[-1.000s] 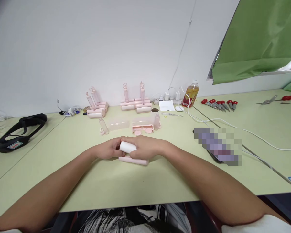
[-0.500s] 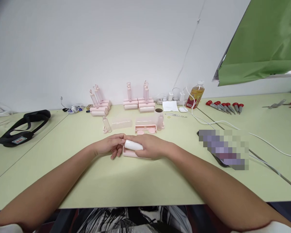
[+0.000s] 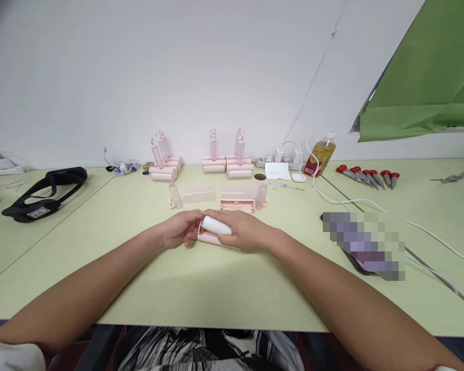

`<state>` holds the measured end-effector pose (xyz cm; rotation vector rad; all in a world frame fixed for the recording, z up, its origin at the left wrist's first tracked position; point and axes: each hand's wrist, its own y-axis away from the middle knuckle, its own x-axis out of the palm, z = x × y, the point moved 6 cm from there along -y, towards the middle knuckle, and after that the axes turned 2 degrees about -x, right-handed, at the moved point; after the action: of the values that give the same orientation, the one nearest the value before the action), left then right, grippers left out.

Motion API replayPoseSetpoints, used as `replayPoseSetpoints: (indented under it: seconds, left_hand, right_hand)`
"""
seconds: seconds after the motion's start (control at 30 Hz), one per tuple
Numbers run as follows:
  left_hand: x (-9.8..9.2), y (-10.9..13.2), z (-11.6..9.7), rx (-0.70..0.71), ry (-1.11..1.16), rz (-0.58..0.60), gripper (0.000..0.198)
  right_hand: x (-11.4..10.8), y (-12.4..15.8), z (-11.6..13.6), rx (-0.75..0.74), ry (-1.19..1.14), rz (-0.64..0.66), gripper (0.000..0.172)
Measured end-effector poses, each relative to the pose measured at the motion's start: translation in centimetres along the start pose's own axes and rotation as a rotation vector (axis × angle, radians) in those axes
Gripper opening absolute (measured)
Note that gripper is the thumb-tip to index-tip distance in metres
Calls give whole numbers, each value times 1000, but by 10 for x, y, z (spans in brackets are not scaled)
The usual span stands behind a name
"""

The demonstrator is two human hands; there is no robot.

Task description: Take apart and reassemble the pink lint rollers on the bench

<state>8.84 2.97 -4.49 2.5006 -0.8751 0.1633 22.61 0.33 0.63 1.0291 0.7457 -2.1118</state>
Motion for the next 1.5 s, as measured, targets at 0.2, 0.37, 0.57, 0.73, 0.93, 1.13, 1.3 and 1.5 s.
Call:
replayPoseSetpoints:
  seconds: [0.2,0.37,0.57,0.73,0.93,1.13,1.3,1.5]
  left_hand:
    - [-2,-1,0,3,45,-22,25]
    - [-8,-2,3,-21,86,-67,28]
    - [-9,-1,1,-1,85,-112,26]
    - [-4,-1,0,29,23,-127,23]
    - [-10,0,-9,194,-117,-118,31]
    - [9,13,-8,293,-327,-50,54]
    - [21,20,-9,498,-448,-217,51]
    - [17,21,-11,570,-539,-385,44]
  right_hand:
    - [0,-1,0,17,-59,13,66]
    - [0,-1,1,38,-70,55,69]
    - [1,-1,3,59,-49,62,69]
    - [1,-1,-1,73,-38,59,68]
    - [0,2,-9,26,16,-5,68]
    - [1,1,-5,26,67,-82,69]
    - [4,-1,5,-2,32,-105,63]
    - [6,0,6,-36,49,-133,57]
